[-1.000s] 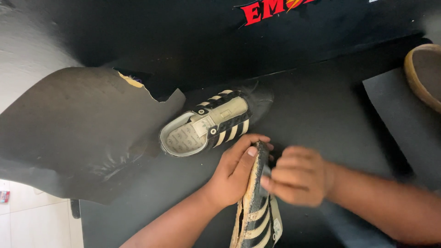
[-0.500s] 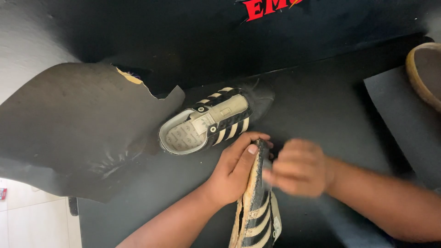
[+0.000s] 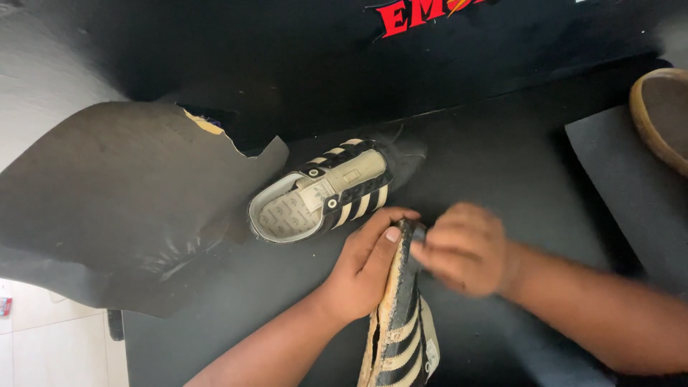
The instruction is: Sanding the sole of a sneaker with a small piece of sandpaper to prepare the surface for repair or gluing.
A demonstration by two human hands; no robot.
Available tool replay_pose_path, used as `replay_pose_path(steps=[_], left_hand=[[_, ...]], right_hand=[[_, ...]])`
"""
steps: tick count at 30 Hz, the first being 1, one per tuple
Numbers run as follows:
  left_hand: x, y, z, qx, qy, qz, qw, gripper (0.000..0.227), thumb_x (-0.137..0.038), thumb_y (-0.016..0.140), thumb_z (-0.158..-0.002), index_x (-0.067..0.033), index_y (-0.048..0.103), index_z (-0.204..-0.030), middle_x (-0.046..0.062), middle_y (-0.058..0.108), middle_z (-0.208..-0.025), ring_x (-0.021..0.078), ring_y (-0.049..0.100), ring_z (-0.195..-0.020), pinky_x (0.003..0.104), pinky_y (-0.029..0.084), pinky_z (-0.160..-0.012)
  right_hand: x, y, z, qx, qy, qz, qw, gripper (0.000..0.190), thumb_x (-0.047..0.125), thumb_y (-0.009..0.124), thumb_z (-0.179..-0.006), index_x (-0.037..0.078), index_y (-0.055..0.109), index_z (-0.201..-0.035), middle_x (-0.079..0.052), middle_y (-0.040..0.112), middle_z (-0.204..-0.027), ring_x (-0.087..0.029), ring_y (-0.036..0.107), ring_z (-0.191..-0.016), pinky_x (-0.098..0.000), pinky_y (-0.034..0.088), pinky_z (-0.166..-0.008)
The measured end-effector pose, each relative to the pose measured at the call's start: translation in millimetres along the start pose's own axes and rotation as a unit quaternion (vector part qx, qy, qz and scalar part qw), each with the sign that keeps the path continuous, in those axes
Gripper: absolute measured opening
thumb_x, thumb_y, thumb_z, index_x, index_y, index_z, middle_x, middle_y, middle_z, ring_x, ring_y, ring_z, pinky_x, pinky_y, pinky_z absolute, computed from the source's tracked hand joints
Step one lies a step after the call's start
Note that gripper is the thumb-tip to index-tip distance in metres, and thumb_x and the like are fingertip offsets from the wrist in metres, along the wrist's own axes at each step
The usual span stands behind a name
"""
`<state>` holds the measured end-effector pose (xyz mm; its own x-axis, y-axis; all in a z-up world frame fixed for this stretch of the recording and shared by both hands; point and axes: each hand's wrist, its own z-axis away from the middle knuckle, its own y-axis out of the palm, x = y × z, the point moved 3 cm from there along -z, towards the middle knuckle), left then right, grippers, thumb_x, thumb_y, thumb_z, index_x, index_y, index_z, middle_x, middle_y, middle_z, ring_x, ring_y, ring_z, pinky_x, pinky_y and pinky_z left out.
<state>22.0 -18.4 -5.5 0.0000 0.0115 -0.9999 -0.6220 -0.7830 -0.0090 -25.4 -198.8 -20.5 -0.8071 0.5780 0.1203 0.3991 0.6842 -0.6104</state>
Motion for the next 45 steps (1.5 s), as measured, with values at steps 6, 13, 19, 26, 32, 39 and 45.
replay_pose_path(steps=[6,13,19,26,32,39,45], left_hand=[[-3.4,-0.2,-1.0,0.011,0.003,0.027,1.000,0.042,-0.036,0.035,-0.108,-0.0065,0.059,-0.128,0.011,0.069,-0.118,0.0222,0.067,-0.112,0.037,0.054,-0.098],[-7.1,-0.2,-0.9,0.007,0.008,0.022,1.000,0.042,-0.035,0.035,-0.108,-0.0063,0.060,-0.126,0.010,0.069,-0.116,0.0215,0.067,-0.111,0.036,0.053,-0.098],[-2.2,0.9,0.0,0.001,0.007,0.024,1.000,0.043,-0.035,0.036,-0.108,-0.0056,0.059,-0.128,0.009,0.069,-0.117,0.0213,0.067,-0.111,0.036,0.053,-0.099],[-1.6,-0.9,1.8,-0.004,-0.001,0.061,0.998,0.044,-0.037,0.044,-0.105,-0.0032,0.061,-0.127,0.009,0.073,-0.112,0.0193,0.068,-0.108,0.036,0.053,-0.095],[7.9,4.4,7.9,0.055,-0.030,0.288,0.956,0.052,-0.039,0.056,-0.102,0.0016,0.050,-0.133,0.019,0.064,-0.105,0.0318,0.073,-0.089,0.045,0.064,-0.081],[17.0,13.1,21.2,0.251,-0.120,0.390,0.878,0.065,-0.034,0.070,-0.096,-0.0028,0.036,-0.142,0.023,0.065,-0.112,0.0466,0.069,-0.107,0.050,0.060,-0.086],[12.9,17.0,22.3,0.249,-0.050,0.280,0.926,0.063,-0.037,0.075,-0.091,-0.0054,0.041,-0.134,0.002,0.054,-0.105,0.0081,0.057,-0.093,0.028,0.050,-0.078]], right_hand=[[8.3,-4.5,-1.0,0.032,-0.065,-0.041,0.997,0.016,0.011,0.058,-0.102,0.008,0.065,-0.116,-0.006,0.061,-0.102,-0.023,0.059,-0.084,-0.0396,0.054,-0.067],[14.1,-6.1,-15.5,0.032,-0.025,-0.078,0.996,0.016,0.009,0.067,-0.097,0.004,0.064,-0.111,-0.008,0.062,-0.092,-0.024,0.060,-0.069,-0.0400,0.045,-0.056],[0.7,3.0,17.0,0.018,0.052,-0.116,0.992,0.026,0.029,0.047,-0.107,0.015,0.062,-0.123,-0.005,0.061,-0.106,-0.024,0.063,-0.085,-0.0433,0.053,-0.075],[-9.6,1.1,-3.9,-0.070,0.264,-0.069,0.959,0.025,0.020,0.049,-0.107,0.001,0.066,-0.107,-0.016,0.064,-0.098,-0.024,0.066,-0.080,-0.0329,0.056,-0.073],[-14.7,1.1,-8.0,-0.092,0.303,-0.050,0.947,0.024,0.018,0.048,-0.108,0.001,0.065,-0.105,-0.016,0.066,-0.098,-0.024,0.066,-0.084,-0.0336,0.054,-0.075],[-21.2,1.9,-16.9,-0.116,0.406,-0.116,0.899,0.023,0.019,0.048,-0.109,0.003,0.061,-0.097,-0.010,0.062,-0.093,-0.017,0.059,-0.079,-0.0302,0.049,-0.074],[-24.3,2.3,-20.2,-0.103,0.402,-0.117,0.903,0.023,0.017,0.050,-0.108,0.004,0.061,-0.092,-0.007,0.059,-0.089,-0.015,0.056,-0.075,-0.0292,0.045,-0.071]])
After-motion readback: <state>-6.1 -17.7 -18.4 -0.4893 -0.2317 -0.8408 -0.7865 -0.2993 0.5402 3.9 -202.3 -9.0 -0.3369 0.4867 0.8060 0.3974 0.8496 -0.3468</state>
